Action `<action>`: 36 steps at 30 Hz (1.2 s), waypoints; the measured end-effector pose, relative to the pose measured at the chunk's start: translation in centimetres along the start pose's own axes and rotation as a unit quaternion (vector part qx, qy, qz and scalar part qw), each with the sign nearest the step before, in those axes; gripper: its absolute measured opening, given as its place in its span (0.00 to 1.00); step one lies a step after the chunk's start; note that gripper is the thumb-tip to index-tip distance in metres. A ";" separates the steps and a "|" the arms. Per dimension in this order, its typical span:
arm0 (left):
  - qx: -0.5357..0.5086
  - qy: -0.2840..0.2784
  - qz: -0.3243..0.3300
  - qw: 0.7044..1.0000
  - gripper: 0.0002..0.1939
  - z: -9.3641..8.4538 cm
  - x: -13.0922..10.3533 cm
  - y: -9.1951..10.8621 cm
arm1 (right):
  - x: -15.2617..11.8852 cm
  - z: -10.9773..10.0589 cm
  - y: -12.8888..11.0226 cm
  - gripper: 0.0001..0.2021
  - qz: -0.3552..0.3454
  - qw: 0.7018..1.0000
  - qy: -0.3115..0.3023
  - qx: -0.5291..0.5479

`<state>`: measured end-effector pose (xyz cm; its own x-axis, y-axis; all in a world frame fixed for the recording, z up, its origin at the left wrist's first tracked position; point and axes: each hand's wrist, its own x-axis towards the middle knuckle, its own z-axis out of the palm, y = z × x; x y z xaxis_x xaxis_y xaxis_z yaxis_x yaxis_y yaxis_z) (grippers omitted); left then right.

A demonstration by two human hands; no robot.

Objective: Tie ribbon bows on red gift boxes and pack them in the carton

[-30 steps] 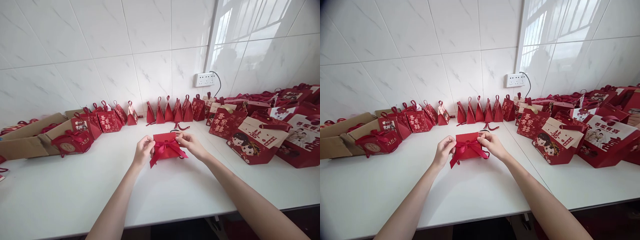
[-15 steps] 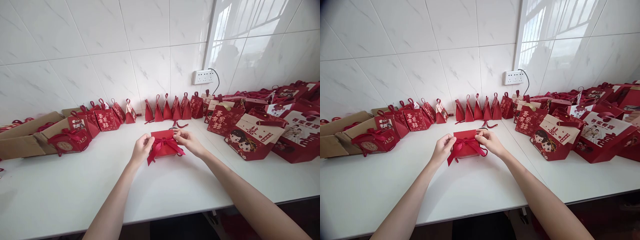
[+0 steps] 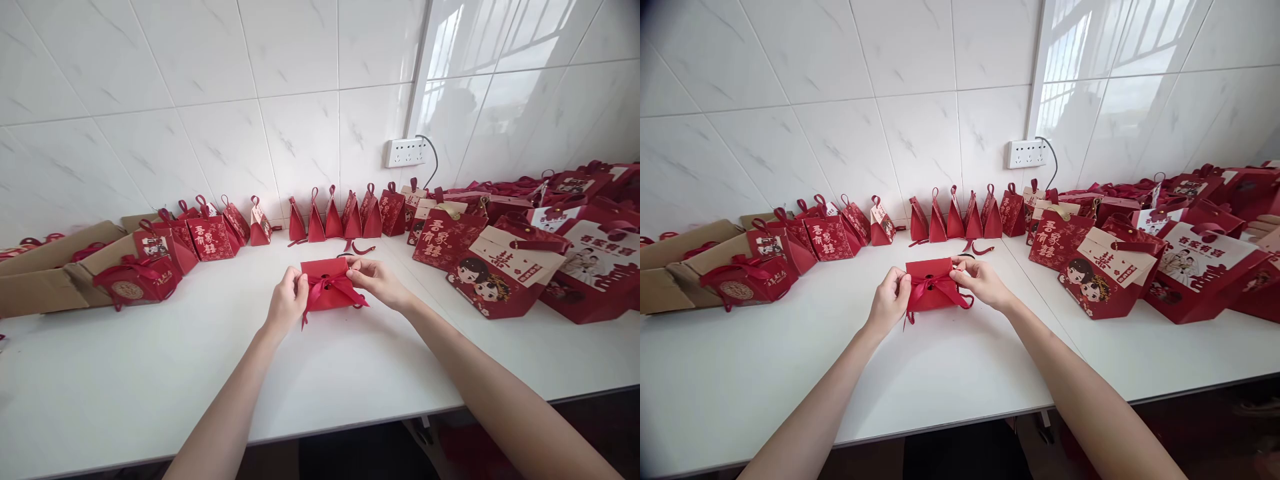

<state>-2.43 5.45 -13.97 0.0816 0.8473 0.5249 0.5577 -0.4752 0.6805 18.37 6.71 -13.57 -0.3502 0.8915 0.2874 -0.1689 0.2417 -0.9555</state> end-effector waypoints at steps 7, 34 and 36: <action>-0.026 -0.003 -0.017 1.000 0.12 0.0 -0.2 -0.2 | -0.4 -0.4 -0.3 0.22 -0.035 0.994 -0.023 -0.097; 0.235 0.172 0.488 0.823 0.05 0.5 -1.7 3.7 | -0.7 1.3 1.1 0.44 -0.326 0.850 0.036 -0.411; 0.235 0.170 0.491 0.822 0.05 0.5 -1.8 3.5 | -0.7 1.3 1.1 0.45 -0.322 0.851 0.035 -0.414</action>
<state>-0.21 2.42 -12.78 0.4909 -0.0425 0.8702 0.6249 -0.6787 -0.3857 17.24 5.81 -14.75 -0.3705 0.4850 0.7922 0.4112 0.8504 -0.3283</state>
